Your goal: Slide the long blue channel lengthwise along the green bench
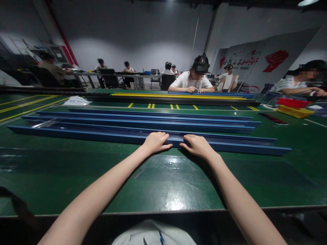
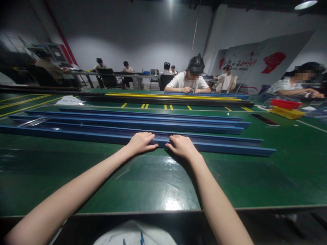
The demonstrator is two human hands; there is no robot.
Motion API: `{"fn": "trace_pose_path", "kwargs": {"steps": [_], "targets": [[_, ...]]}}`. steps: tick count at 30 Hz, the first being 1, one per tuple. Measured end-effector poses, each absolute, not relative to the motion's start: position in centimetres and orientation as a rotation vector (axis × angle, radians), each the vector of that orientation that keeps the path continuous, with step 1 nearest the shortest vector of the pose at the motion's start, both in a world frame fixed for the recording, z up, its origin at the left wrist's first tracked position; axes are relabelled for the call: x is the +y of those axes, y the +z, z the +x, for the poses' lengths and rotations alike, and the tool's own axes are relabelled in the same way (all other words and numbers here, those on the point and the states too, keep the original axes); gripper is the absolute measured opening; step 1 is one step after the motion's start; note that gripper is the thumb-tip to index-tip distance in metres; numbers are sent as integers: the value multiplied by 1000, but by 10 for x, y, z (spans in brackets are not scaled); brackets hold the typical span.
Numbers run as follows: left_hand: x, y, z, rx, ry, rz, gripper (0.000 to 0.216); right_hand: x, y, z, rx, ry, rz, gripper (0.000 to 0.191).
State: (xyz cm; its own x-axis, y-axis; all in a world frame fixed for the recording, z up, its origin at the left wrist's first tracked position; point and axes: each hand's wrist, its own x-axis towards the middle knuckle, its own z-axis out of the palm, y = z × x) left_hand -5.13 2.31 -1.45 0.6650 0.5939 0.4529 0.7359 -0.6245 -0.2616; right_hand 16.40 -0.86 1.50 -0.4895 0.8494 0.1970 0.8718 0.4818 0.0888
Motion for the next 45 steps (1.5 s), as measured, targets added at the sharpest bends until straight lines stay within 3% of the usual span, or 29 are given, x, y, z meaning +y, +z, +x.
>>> {"fn": "trace_pose_path", "kwargs": {"steps": [21,35,45], "targets": [[25,-22,-56,-784,-613,-2349,34,-5,21,166,-2597,-374,-1574,28],[20,-22,-53,-865,-596,-2331,36,-9,25,178,-2588,-343,-1698,26],[20,-21,-52,-889,-578,-2341,36,-10,18,162,-2579,-310,-1545,29]]}}
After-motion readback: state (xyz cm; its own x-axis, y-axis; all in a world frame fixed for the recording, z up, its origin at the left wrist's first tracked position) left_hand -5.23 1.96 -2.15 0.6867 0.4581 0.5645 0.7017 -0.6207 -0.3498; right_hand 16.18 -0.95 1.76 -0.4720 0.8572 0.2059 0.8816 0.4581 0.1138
